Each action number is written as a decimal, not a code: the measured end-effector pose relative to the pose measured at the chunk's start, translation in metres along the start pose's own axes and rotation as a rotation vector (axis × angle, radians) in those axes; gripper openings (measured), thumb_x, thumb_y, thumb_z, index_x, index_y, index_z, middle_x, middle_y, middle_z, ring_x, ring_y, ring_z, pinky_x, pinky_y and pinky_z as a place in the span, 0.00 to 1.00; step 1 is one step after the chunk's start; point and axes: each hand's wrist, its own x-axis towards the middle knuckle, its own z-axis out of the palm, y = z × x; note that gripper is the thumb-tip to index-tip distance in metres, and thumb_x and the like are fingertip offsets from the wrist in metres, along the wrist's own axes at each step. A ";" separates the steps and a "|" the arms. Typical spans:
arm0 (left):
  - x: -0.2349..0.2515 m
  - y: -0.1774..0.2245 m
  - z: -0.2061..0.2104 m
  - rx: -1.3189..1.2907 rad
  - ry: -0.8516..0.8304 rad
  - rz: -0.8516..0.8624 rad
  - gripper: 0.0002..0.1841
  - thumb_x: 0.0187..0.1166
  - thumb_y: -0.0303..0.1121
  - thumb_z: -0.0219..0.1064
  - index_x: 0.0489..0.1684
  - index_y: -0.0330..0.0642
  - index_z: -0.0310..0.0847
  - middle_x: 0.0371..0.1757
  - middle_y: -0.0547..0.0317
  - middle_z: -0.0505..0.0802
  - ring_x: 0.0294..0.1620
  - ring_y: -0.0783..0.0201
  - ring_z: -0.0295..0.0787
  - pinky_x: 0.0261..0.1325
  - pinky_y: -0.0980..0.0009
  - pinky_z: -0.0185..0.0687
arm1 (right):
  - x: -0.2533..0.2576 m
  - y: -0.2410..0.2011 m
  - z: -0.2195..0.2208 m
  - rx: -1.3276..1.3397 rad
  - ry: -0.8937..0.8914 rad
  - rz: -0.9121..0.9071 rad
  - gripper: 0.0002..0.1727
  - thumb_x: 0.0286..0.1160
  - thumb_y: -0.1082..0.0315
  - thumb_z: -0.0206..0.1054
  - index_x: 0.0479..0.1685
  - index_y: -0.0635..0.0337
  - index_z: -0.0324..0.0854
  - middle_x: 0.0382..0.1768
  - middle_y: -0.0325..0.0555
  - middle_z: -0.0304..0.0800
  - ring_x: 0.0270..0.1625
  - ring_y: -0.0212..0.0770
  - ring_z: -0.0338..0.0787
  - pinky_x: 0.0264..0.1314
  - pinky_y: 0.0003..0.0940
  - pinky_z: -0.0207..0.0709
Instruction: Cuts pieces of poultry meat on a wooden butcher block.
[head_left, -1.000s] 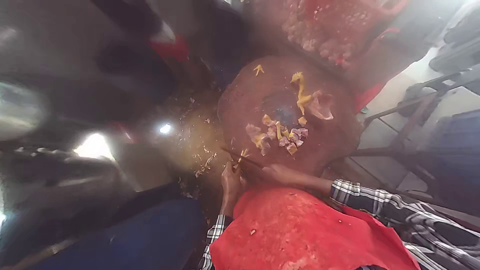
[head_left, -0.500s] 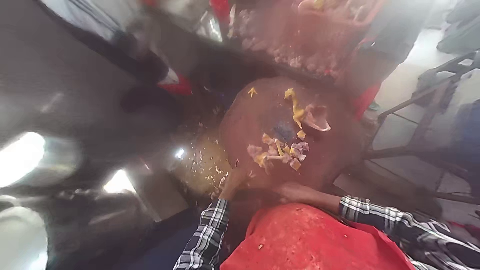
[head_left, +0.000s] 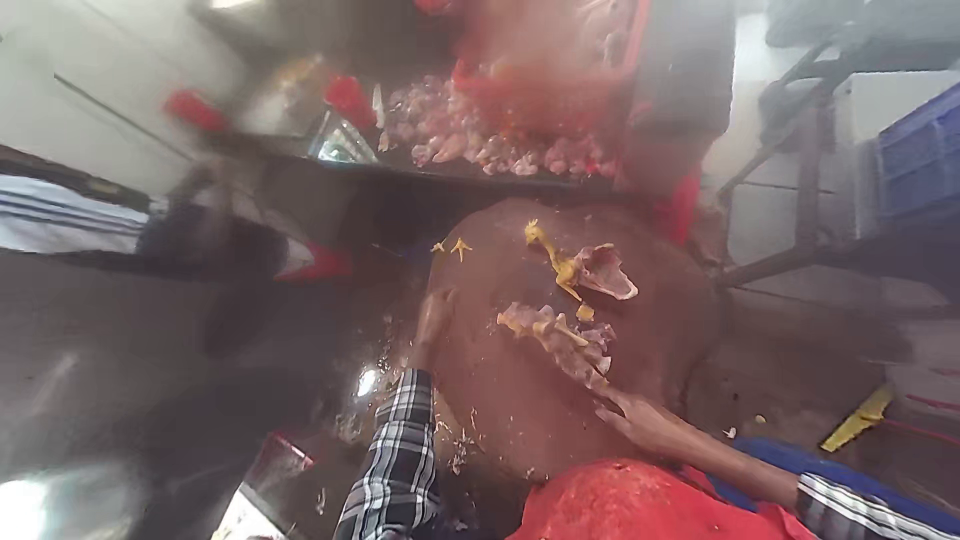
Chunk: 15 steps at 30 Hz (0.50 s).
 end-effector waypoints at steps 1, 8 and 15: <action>0.023 0.003 0.009 0.029 -0.049 0.036 0.20 0.90 0.48 0.55 0.67 0.48 0.86 0.60 0.51 0.94 0.62 0.54 0.91 0.70 0.46 0.83 | -0.002 0.011 0.000 -0.017 -0.045 -0.025 0.32 0.85 0.33 0.51 0.68 0.50 0.78 0.44 0.54 0.91 0.51 0.55 0.92 0.56 0.62 0.83; 0.151 0.040 0.006 0.215 0.200 0.148 0.26 0.83 0.44 0.63 0.76 0.40 0.77 0.72 0.38 0.85 0.76 0.41 0.80 0.78 0.40 0.73 | -0.005 0.029 0.018 -0.240 -0.077 -0.025 0.33 0.87 0.33 0.47 0.70 0.49 0.78 0.45 0.54 0.94 0.53 0.59 0.94 0.56 0.65 0.83; 0.046 0.169 0.051 0.344 -0.023 0.510 0.20 0.88 0.43 0.58 0.74 0.55 0.83 0.77 0.61 0.85 0.80 0.59 0.78 0.83 0.53 0.72 | -0.007 0.027 0.016 -0.216 -0.042 -0.100 0.28 0.88 0.38 0.48 0.69 0.46 0.78 0.42 0.55 0.93 0.49 0.62 0.93 0.52 0.67 0.82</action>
